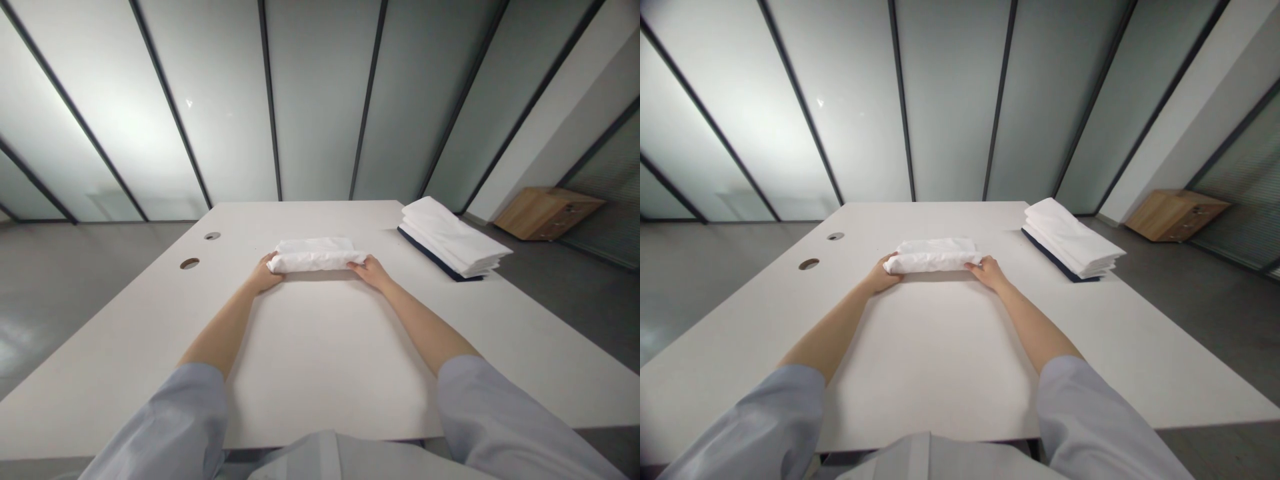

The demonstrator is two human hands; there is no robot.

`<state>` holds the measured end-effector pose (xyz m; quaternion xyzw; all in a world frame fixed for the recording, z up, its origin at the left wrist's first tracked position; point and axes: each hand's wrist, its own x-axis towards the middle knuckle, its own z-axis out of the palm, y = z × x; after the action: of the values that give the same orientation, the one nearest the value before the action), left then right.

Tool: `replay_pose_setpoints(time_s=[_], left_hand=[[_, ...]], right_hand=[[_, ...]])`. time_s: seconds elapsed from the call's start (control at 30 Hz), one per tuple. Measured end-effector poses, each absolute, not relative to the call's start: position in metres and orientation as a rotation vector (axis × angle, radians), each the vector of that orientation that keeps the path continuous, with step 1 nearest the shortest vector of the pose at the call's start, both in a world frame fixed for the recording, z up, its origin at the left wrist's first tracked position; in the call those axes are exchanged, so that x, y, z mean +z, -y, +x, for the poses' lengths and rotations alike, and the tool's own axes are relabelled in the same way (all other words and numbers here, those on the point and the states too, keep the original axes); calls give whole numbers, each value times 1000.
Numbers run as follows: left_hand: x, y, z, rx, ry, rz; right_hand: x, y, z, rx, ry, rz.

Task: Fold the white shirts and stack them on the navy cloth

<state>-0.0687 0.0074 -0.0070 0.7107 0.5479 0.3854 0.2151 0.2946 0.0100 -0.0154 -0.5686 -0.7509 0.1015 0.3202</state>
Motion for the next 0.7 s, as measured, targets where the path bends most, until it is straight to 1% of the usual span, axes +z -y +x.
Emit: replay_pose_setpoints(time_s=[0.17,0.27,0.37,0.47,0.6,0.7], left_hand=[[-8,-12,-74,875,-1493,2340],[-4,-12,-73,846,-1429,2475],[-1,-11,-69,814,-1373,2536],[-2,-11,-65,844,-1352,2419],[-8,-12,-61,984,-1411,1957],[-10,-14,-62,1097,-1448,1728]], right_hand=[[-20,-9,305,164,2177,-1258],[-24,-12,310,123,2210,-1195],[-26,-17,309,156,2223,-1153],[-25,-19,305,249,2199,-1136],[-21,-14,297,505,1981,-1314],[-15,-10,294,623,1828,-1388]])
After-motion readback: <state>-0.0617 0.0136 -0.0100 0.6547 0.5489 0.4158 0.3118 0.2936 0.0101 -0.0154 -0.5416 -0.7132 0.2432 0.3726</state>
